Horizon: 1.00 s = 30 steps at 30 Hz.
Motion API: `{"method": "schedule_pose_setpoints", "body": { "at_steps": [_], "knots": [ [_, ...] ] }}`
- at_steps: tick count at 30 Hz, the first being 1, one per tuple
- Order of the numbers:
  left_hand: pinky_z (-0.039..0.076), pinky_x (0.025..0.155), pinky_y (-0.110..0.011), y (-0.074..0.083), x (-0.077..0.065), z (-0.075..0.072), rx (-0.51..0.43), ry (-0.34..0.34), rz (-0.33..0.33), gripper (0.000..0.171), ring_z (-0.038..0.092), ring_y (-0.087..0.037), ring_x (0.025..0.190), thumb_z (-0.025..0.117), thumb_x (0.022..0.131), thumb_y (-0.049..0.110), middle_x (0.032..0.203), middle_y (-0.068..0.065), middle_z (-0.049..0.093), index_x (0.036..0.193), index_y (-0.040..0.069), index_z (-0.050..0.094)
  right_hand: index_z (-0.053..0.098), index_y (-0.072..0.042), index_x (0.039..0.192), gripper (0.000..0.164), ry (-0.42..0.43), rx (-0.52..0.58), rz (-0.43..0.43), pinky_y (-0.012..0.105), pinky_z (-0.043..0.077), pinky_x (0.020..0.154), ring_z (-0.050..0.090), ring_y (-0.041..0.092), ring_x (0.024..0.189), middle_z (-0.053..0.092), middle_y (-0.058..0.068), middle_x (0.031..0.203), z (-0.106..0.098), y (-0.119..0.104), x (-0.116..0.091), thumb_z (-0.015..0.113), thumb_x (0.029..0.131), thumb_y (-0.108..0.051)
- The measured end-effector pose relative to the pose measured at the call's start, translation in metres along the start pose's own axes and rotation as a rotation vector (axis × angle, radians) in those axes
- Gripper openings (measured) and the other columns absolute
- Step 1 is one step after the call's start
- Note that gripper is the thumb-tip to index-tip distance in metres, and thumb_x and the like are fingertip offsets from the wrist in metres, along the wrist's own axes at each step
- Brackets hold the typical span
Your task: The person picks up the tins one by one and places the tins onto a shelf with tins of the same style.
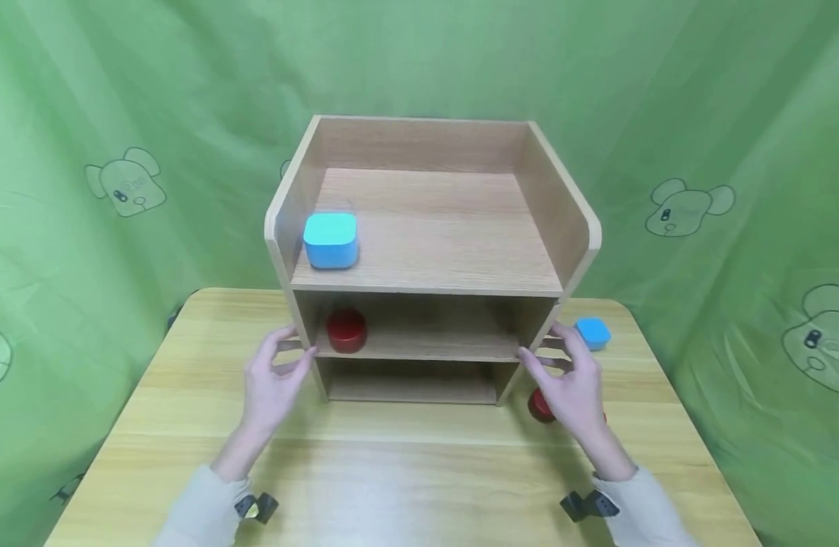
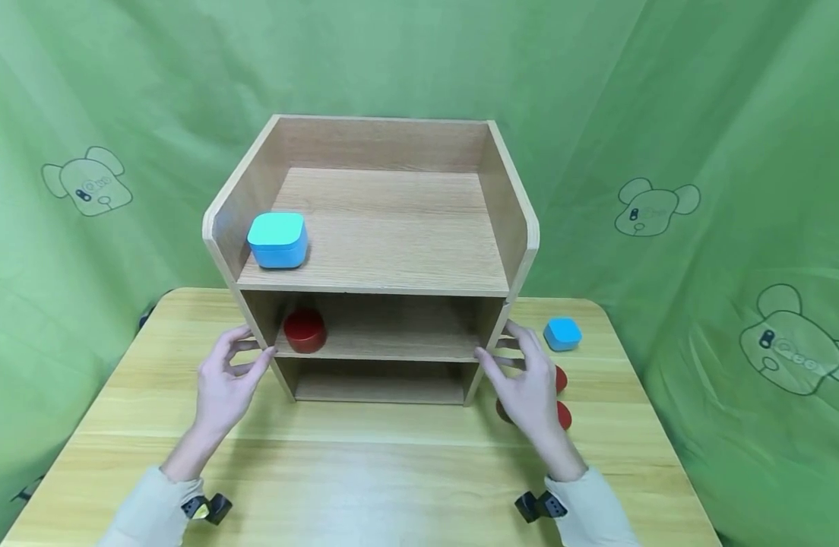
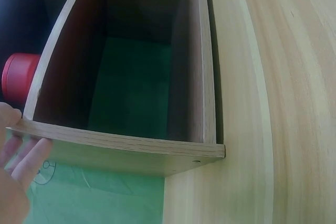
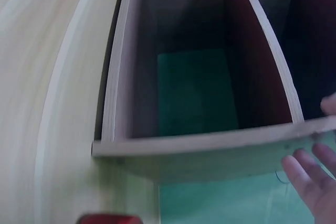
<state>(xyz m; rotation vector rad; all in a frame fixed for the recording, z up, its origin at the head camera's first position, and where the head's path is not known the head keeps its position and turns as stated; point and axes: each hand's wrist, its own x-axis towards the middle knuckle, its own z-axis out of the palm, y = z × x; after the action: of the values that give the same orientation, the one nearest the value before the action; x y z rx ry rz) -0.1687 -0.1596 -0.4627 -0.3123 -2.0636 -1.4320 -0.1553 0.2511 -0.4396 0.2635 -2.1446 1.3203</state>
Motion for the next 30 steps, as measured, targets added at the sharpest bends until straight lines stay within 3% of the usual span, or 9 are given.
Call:
{"method": "schedule_pose_setpoints", "body": {
  "at_steps": [5,8,10,15,17,23,30],
  "knots": [
    [0.065,0.075,-0.012,-0.001,0.0,-0.002,0.0,-0.001,-0.006,0.043,0.061,0.016,0.103,0.079,0.081,-0.016,0.119,-0.032,0.071,0.122,-0.013,0.063,0.065,-0.003,0.137,0.054,-0.124,-0.164,-0.027,0.001,0.054,0.074,0.065,-0.006,0.101,0.072,0.01,0.121,-0.018,0.007,-0.005,0.082,0.085,0.001],
    [0.065,0.076,-0.013,-0.001,0.0,-0.002,-0.005,-0.001,-0.014,0.043,0.062,0.015,0.103,0.078,0.082,-0.016,0.119,-0.031,0.072,0.122,-0.012,0.063,0.063,-0.007,0.141,0.056,-0.197,-0.273,-0.033,0.003,0.049,0.085,0.062,0.0,0.109,0.071,0.014,0.129,-0.031,0.011,-0.01,0.082,0.087,-0.008],
    [0.065,0.076,-0.012,-0.001,0.0,-0.001,-0.006,-0.003,-0.018,0.043,0.061,0.016,0.103,0.078,0.083,-0.015,0.12,-0.03,0.072,0.122,-0.012,0.063,0.062,-0.009,0.142,0.058,-0.235,-0.34,-0.037,0.004,0.05,0.082,0.06,0.007,0.114,0.07,0.013,0.132,-0.041,0.012,-0.013,0.083,0.088,-0.014],
    [0.064,0.076,-0.01,-0.001,0.0,0.0,-0.015,-0.004,-0.021,0.043,0.061,0.016,0.103,0.078,0.083,-0.015,0.12,-0.03,0.071,0.123,-0.012,0.063,0.061,-0.007,0.142,0.066,-0.287,-0.482,-0.075,0.033,0.058,0.083,0.059,0.03,0.125,0.067,0.015,0.139,-0.062,0.016,-0.02,0.086,0.083,-0.023],
    [0.064,0.076,-0.01,-0.001,0.0,0.0,-0.017,-0.001,-0.024,0.043,0.061,0.016,0.103,0.078,0.083,-0.015,0.12,-0.03,0.071,0.123,-0.011,0.063,0.06,-0.007,0.143,0.07,-0.298,-0.518,-0.084,0.046,0.054,0.09,0.057,0.035,0.127,0.066,0.016,0.14,-0.068,0.018,-0.023,0.088,0.082,-0.026],
    [0.063,0.076,-0.009,-0.001,-0.001,0.001,-0.016,0.004,-0.014,0.042,0.06,0.016,0.103,0.077,0.084,-0.015,0.121,-0.03,0.071,0.123,-0.012,0.063,0.059,-0.009,0.145,0.082,-0.332,-0.607,-0.104,0.052,0.052,0.088,0.059,0.034,0.12,0.068,0.015,0.132,-0.088,0.033,-0.035,0.092,0.074,-0.035],
    [0.064,0.078,-0.009,-0.002,-0.001,0.001,-0.014,0.001,-0.013,0.044,0.061,0.016,0.101,0.077,0.083,-0.016,0.121,-0.029,0.071,0.124,-0.011,0.062,0.052,-0.005,0.149,0.096,-0.422,-0.673,-0.121,0.064,0.053,0.091,0.057,0.042,0.122,0.063,0.021,0.136,-0.109,0.06,-0.047,0.093,0.071,-0.045]
  ]
}}
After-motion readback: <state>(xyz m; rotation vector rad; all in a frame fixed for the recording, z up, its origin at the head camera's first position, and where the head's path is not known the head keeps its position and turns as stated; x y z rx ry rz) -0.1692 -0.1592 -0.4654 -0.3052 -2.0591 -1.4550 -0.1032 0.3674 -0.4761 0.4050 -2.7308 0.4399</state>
